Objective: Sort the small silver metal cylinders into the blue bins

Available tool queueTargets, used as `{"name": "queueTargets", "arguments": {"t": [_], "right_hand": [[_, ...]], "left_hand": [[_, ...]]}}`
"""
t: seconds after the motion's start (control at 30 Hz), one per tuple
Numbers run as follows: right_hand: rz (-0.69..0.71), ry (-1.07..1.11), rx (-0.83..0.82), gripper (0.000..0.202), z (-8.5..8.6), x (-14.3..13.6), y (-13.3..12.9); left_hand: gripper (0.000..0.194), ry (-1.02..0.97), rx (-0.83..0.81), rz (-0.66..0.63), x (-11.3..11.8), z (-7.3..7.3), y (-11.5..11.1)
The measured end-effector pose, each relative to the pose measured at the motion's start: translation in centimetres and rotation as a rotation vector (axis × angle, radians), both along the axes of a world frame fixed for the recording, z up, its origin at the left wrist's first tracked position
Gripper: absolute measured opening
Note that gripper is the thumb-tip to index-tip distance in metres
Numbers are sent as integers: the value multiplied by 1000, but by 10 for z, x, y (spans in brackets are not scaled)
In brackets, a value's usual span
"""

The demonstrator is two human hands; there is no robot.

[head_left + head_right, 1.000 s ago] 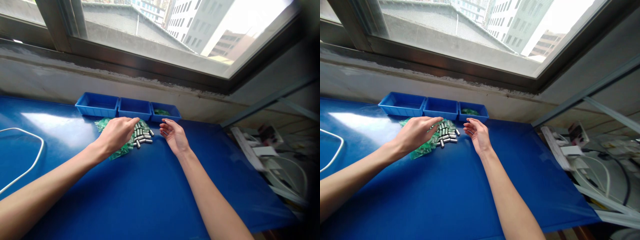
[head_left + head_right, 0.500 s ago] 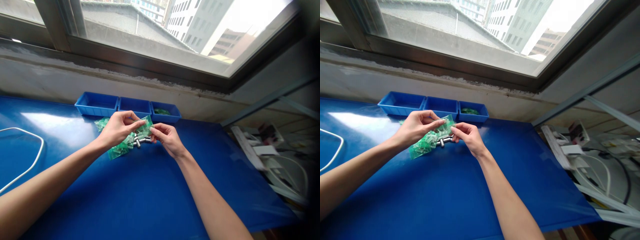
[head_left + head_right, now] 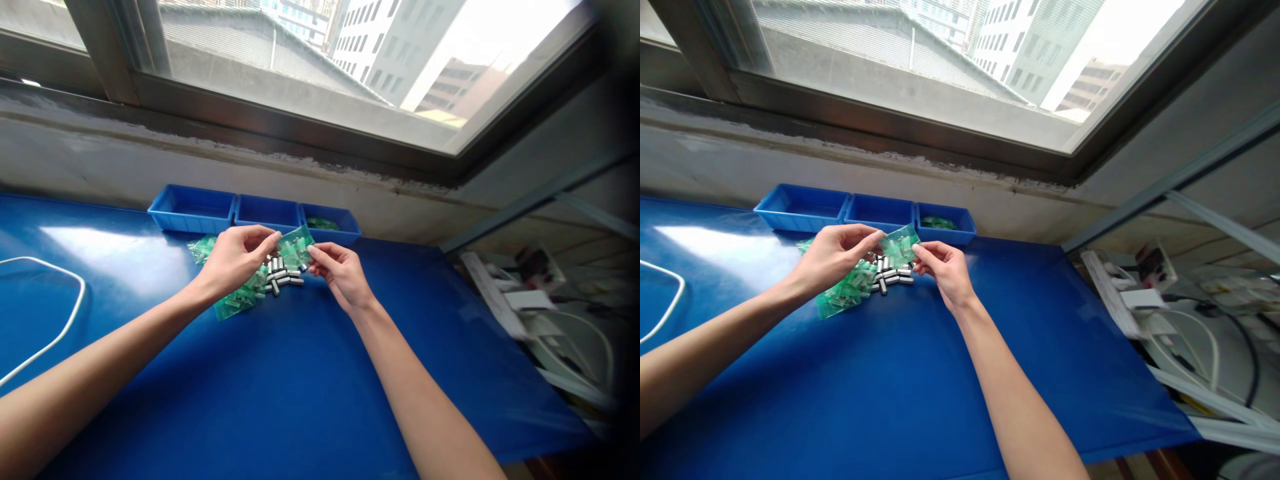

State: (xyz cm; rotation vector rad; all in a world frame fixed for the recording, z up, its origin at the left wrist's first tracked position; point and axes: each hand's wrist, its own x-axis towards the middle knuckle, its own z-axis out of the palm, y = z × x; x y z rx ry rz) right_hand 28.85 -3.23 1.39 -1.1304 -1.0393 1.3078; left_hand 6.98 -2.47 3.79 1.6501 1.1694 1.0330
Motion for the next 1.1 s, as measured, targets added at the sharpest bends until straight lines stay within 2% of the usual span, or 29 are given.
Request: {"name": "queueTargets", "arguments": {"t": [0.1,0.17,0.27,0.37,0.47,0.57,0.63,0.73,0.83,0.93,1.0,1.1], "right_hand": [[-182,134,-26,37,-4,7,7],[-257,225,-13,35,-5,13,12],[-276,303,7,32,-6,21,17],[-241,260,-29,38,-7,25,17],[-204,9,8,32,-10,23,14],[-169,-421,216,27,-16,15,8],[-121,-671,322,34,-18,8,4],[-71,-839,353,47,-21,1,0],[-77,-828,360,42,-24,-2,0],[-94,-722,381,25,-29,-2,3],[-98,-594,355,19,-31,-4,5],[-114,-344,260,23,-30,-6,7]], "left_hand": [[41,176,151,19,-1,-3,1],[39,330,290,-19,-2,-9,3],[41,544,464,-111,-3,-21,4],[43,680,529,-166,-3,-29,4],[43,747,531,-205,-2,-30,1],[42,761,516,-231,-1,-26,-1],[41,757,507,-245,0,-23,-2],[38,766,498,-257,0,-20,-2],[37,777,490,-270,0,-20,-2],[35,777,499,-269,-1,-21,-1],[34,775,516,-255,-1,-22,0],[37,742,545,-181,-2,-23,1]]}}
